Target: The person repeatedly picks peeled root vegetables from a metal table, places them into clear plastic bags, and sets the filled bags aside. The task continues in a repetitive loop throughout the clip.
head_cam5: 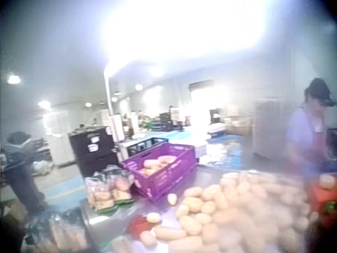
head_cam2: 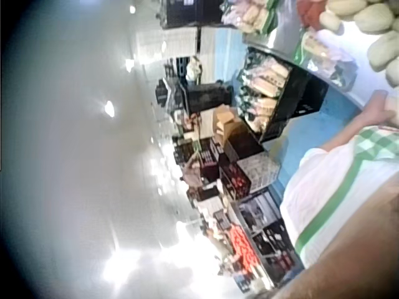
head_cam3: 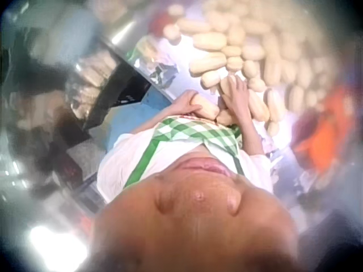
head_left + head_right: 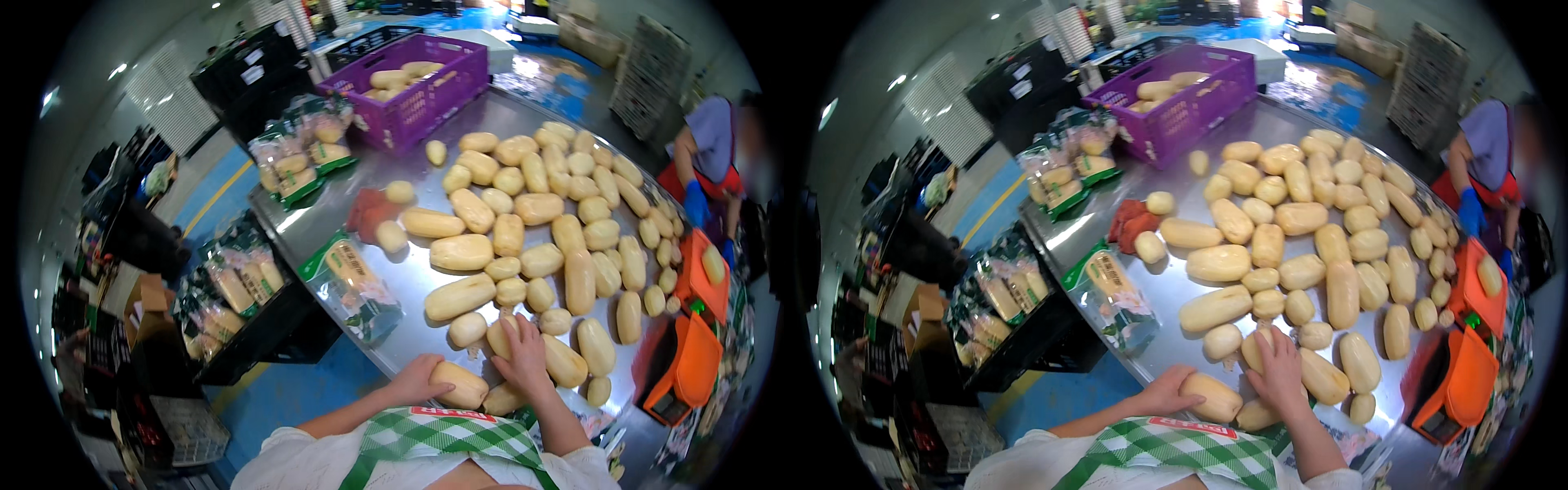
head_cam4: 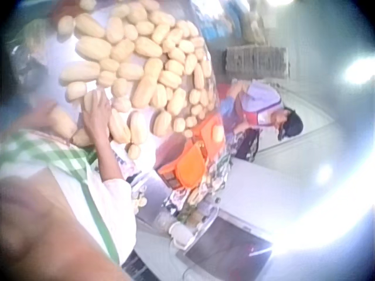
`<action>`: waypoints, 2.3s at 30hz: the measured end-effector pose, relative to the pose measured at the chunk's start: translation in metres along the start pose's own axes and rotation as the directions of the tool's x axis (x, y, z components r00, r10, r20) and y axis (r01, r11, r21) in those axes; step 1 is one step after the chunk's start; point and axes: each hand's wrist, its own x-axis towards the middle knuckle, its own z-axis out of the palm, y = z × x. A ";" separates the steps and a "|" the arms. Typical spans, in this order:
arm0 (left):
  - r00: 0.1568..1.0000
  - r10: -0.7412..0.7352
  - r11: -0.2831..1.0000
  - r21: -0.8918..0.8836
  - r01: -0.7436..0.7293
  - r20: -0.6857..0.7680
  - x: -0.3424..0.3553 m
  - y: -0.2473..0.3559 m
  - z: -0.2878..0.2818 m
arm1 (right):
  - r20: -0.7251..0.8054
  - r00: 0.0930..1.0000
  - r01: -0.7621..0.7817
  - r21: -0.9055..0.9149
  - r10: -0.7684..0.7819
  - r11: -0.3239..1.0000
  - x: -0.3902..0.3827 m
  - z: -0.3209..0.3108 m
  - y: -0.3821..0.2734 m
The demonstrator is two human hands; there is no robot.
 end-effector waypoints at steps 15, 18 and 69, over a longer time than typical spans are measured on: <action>0.968 -0.085 0.989 0.138 0.053 0.235 0.016 0.008 0.009 | -0.493 0.635 -0.295 0.557 0.594 0.777 0.000 -0.074 0.147; 0.977 -0.060 0.993 0.112 0.037 0.204 0.016 0.015 0.010 | -0.574 0.564 -0.387 0.452 0.594 0.804 -0.021 -0.075 0.181; 0.933 0.203 0.292 -0.928 0.232 0.297 0.085 0.069 0.004 | 0.260 0.868 -0.273 0.962 0.422 -0.031 -0.075 -0.007 -0.023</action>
